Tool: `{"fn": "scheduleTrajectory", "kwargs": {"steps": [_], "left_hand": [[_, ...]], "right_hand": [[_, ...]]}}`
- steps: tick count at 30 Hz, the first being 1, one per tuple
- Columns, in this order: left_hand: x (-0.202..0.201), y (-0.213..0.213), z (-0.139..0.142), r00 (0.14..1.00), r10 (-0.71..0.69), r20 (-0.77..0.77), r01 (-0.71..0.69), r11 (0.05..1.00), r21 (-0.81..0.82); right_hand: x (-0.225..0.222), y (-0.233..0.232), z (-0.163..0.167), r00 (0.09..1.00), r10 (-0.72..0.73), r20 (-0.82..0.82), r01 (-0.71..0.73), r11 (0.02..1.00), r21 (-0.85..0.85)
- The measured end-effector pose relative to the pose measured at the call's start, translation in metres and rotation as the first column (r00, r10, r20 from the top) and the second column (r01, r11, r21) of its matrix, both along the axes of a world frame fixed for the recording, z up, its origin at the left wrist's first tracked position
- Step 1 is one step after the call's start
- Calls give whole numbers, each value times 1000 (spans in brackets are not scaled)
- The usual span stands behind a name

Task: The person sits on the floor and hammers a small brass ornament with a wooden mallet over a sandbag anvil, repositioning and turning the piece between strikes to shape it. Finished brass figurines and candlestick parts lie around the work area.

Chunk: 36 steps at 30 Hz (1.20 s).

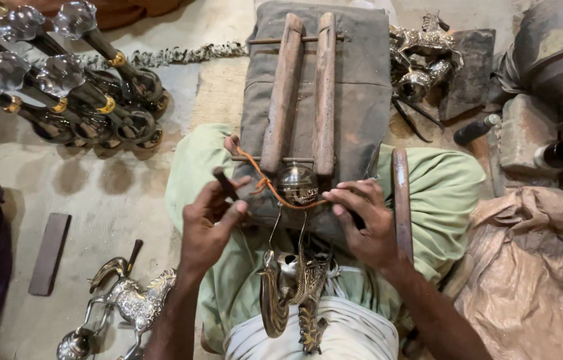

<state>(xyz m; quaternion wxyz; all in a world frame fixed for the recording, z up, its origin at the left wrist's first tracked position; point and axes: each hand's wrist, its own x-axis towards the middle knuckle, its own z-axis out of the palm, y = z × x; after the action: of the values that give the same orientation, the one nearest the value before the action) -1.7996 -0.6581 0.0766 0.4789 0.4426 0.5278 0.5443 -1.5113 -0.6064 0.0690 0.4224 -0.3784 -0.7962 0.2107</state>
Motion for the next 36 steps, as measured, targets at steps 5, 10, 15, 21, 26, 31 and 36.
{"fn": "scheduleTrajectory", "kwargs": {"steps": [5,10,15,21,26,31,36], "left_hand": [[1,21,20,992,-82,92,79,996,34],[26,43,41,947,-317,-48,319,944,79],[60,48,54,846,-333,-417,422,895,143],[69,45,66,700,-179,-692,544,760,354],[73,47,72,509,-258,-821,637,755,157],[73,48,72,498,-250,-830,647,744,164],[74,49,66,498,-247,-831,642,749,163]], "right_hand": [[23,-13,-13,955,-264,-133,251,962,-106],[72,-23,-37,759,-472,449,554,830,-65],[93,-49,-65,628,-464,625,638,767,-72],[116,-55,-48,763,-581,-284,327,725,-606],[129,-55,-12,854,-449,-264,261,807,-530],[133,-45,18,940,-318,-128,285,932,-223],[141,-22,48,795,-405,452,270,903,335]]}}
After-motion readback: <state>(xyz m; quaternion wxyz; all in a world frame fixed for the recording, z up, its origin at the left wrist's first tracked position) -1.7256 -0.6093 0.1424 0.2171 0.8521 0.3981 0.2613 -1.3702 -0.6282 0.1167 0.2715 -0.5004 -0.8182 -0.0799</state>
